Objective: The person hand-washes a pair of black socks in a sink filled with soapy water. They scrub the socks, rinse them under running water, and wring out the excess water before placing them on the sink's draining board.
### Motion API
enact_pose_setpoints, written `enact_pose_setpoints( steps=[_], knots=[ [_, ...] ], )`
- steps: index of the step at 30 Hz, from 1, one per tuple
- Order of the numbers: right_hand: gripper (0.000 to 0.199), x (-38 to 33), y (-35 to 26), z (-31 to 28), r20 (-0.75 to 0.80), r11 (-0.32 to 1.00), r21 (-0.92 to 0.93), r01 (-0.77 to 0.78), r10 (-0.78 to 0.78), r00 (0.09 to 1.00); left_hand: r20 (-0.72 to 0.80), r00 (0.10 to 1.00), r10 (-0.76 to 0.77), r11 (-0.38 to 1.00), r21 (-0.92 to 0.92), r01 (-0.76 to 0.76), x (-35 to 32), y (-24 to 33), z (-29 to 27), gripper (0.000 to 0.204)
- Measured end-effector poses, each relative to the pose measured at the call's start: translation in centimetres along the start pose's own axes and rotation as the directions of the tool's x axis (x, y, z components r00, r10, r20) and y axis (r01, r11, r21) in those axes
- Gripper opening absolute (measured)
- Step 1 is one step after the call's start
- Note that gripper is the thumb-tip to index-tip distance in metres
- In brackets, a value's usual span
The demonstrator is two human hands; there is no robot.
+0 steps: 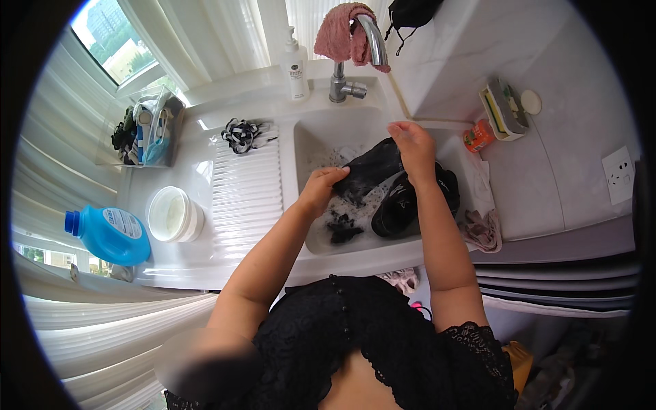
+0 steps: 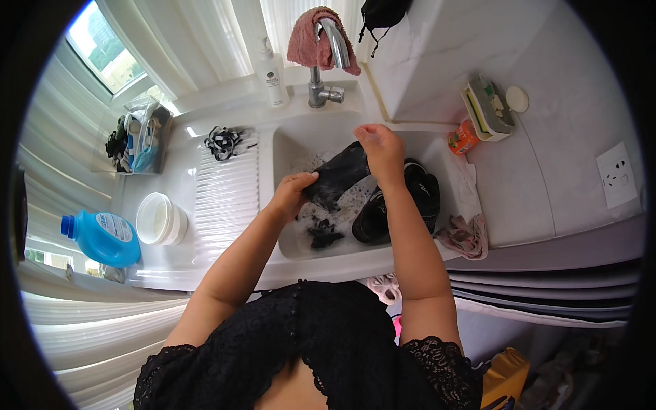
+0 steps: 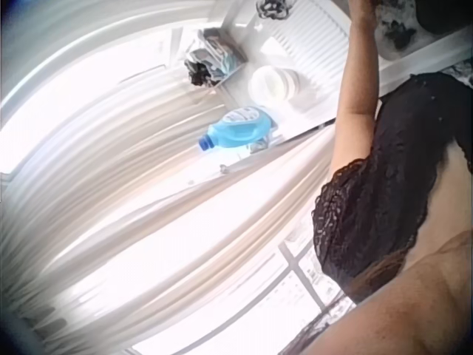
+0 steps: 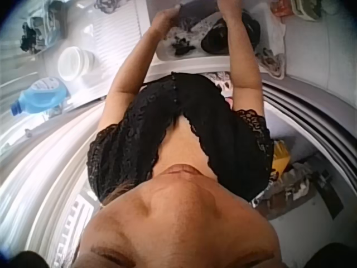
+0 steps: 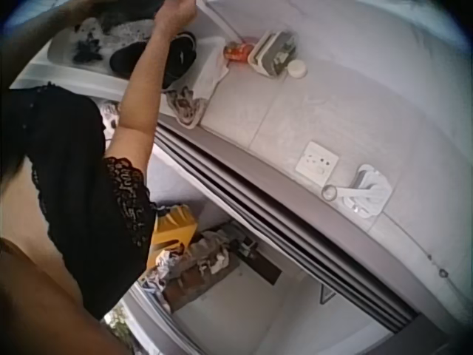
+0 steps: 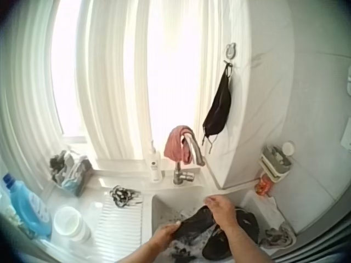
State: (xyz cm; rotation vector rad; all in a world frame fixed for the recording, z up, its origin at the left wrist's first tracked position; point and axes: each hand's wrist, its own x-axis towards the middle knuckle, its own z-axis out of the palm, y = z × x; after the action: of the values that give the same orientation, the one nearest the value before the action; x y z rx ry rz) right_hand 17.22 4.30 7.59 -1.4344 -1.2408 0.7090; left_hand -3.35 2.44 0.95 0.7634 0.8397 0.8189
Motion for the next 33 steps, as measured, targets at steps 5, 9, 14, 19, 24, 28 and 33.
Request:
enact_pose_setpoints(
  steps=[5, 9, 14, 19, 24, 28, 33],
  knots=[
    [0.021, 0.7, 0.2, -0.8, 0.060, 0.993, 0.115, -0.002, -0.005, 0.998, 0.009, 0.999, -0.043, 0.970, -0.238, 0.044, 0.9, -0.2, -2.0, 0.016],
    [0.019, -0.1, 0.3, -1.2, 0.243, 0.995, 0.058, -0.079, 0.063, 0.968, 0.118, 0.993, -0.004, 0.947, -0.320, 0.042, 0.3, 0.9, -2.3, 0.030],
    [0.037, -0.7, 2.5, -0.7, 0.399, 0.991, -0.102, 0.091, -0.043, 0.916, 0.166, 0.984, 0.062, 0.895, -0.447, 0.019, 0.3, 2.0, -1.8, 0.047],
    [0.035, -2.6, 2.0, 1.5, 0.515, 0.989, 0.090, -0.117, 0.054, 0.856, 0.150, 0.988, 0.027, 0.893, -0.448, 0.044, 0.5, 2.4, -0.4, 0.047],
    [0.018, -2.7, 3.6, 2.2, 0.506, 0.890, 0.206, -0.408, 0.260, 0.822, -0.055, 0.998, -0.029, 0.997, -0.077, 0.025, 0.1, 2.1, 0.5, 0.035],
    [0.014, -3.2, 3.3, 2.9, 0.562, 0.785, 0.314, -0.535, 0.300, 0.770, -0.201, 0.980, -0.008, 0.974, 0.220, 0.053, 0.2, 2.1, 0.5, 0.024],
    [0.013, -3.0, 5.1, 3.7, 0.403, 0.927, 0.064, -0.369, 0.314, 0.860, -0.287, 0.921, 0.262, 0.714, 0.700, 0.015, 1.2, 1.8, 0.0, 0.022]
  ],
)
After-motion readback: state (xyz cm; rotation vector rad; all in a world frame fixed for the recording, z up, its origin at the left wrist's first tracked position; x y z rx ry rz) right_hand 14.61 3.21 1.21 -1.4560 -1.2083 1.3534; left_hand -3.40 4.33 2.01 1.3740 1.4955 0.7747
